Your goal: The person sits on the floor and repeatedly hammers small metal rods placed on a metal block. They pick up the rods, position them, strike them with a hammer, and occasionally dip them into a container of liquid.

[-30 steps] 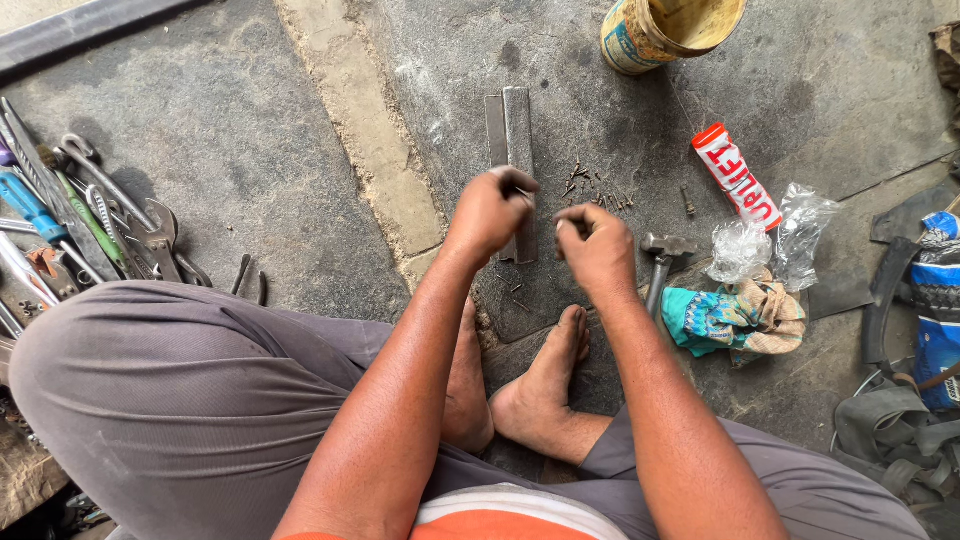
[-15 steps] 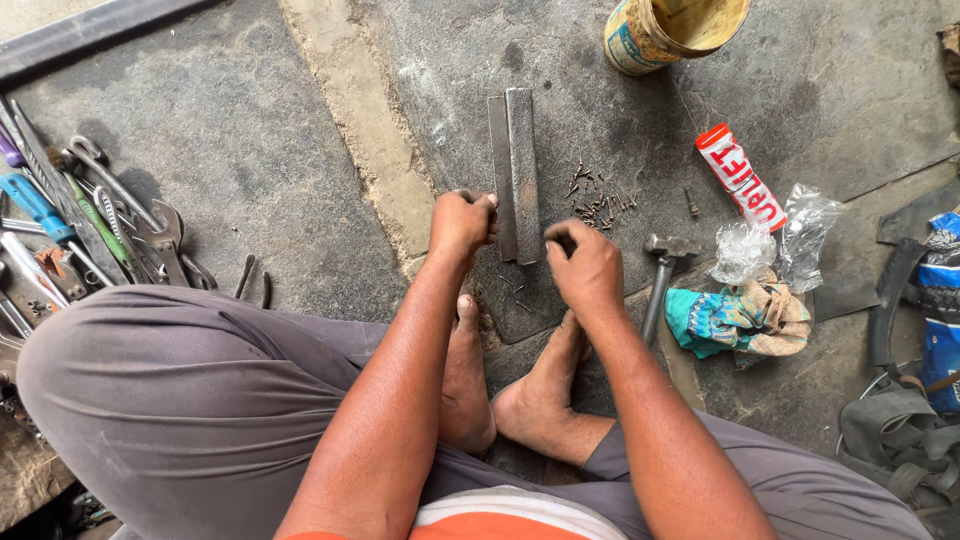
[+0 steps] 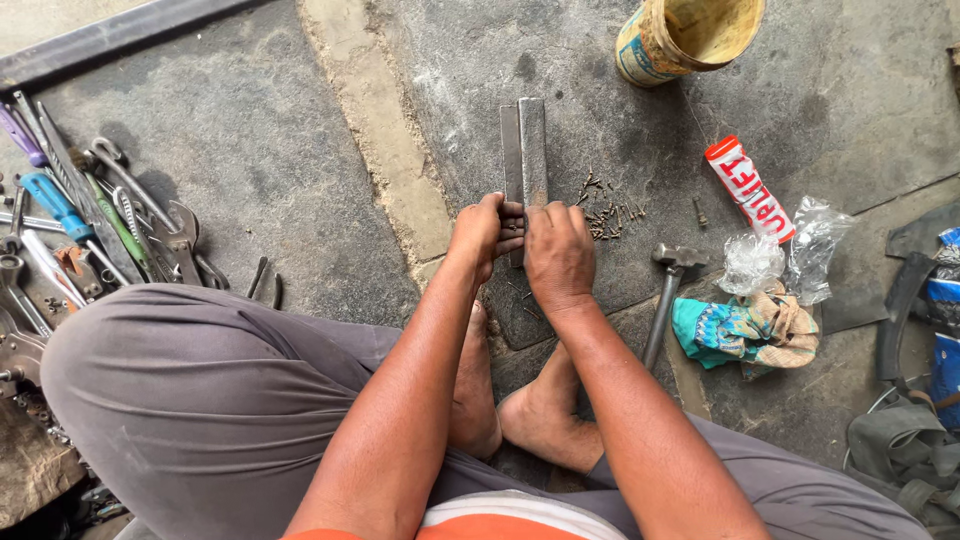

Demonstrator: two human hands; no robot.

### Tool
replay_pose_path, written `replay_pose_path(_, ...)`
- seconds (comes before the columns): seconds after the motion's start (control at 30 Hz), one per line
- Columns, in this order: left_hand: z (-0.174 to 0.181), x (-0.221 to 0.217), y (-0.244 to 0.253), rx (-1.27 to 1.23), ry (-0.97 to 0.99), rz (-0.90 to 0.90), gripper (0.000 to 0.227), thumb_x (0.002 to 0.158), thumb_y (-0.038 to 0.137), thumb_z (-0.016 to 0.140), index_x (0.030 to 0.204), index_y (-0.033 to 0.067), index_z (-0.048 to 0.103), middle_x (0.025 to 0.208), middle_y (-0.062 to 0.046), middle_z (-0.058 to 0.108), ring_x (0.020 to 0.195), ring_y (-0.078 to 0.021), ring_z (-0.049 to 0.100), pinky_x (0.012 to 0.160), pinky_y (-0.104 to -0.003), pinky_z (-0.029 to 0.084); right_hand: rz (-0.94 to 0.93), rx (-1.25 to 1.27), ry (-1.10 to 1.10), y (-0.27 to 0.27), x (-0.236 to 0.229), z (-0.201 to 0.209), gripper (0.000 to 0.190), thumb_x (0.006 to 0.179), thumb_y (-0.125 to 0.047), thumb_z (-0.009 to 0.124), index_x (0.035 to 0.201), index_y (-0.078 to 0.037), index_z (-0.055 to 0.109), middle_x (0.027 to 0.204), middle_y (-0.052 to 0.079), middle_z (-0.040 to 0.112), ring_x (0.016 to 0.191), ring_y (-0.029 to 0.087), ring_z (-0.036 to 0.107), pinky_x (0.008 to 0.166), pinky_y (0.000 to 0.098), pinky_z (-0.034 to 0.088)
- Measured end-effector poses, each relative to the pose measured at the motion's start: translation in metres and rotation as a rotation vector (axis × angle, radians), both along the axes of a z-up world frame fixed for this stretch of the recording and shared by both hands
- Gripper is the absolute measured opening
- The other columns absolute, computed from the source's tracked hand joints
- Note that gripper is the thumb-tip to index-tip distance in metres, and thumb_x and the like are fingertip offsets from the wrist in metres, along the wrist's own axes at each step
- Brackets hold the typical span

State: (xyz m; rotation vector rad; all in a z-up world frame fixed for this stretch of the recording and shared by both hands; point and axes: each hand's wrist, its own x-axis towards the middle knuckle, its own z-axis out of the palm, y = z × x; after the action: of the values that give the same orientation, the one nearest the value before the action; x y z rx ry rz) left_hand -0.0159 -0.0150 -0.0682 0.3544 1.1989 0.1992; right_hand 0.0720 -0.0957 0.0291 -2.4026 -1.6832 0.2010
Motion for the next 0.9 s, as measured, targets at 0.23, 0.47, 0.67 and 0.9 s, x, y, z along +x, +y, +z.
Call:
replay_pose_path(0.23,-0.012,0.001,0.0,0.006,-0.01,0.038,0.041,0.103,0.03,0.043,0.099,-0.0028,0.068,0.086,-0.014,0.07,0.072,-0.0226,0.067,0.068,-0.036,0.061,-0.16,0.053,0.405,-0.007,-0.005,0.002,0.025,0.1,-0.008,0.061,0.123,-0.009,0.07,0.117,0.01,0.071,0.112,0.029,0.067,0.099,0.0409,0.054)
replay_pose_path(0.47,-0.014,0.001,0.0,-0.006,-0.036,0.023,0.044,0.102,0.028,0.039,0.104,-0.0044,0.069,0.09,-0.015,0.072,0.074,-0.0226,0.068,0.069,-0.035,0.06,0.074,0.158,0.084,-0.034,-0.002,-0.005,0.044,0.097,-0.002,0.054,0.141,0.004,0.055,0.14,0.024,0.061,0.131,0.041,0.057,0.114,0.0497,0.045)
replay_pose_path(0.67,-0.01,-0.009,0.002,0.027,-0.083,0.097,0.043,0.102,0.024,0.041,0.107,-0.008,0.068,0.09,-0.017,0.071,0.076,-0.0249,0.067,0.074,-0.037,0.057,0.216,0.173,0.207,-0.051,-0.04,-0.001,0.051,0.091,-0.002,0.056,0.141,0.004,0.055,0.146,0.023,0.056,0.138,0.039,0.054,0.116,0.0514,0.042)
replay_pose_path(0.9,0.051,0.029,0.049,0.152,-0.247,0.309,0.044,0.103,0.029,0.044,0.114,-0.0089,0.064,0.11,-0.021,0.072,0.097,-0.0341,0.074,0.086,-0.042,0.061,-0.101,0.114,0.307,-0.083,0.029,0.01,0.036,0.09,-0.009,0.065,0.125,-0.001,0.065,0.132,0.021,0.063,0.121,0.041,0.059,0.105,0.0469,0.047)
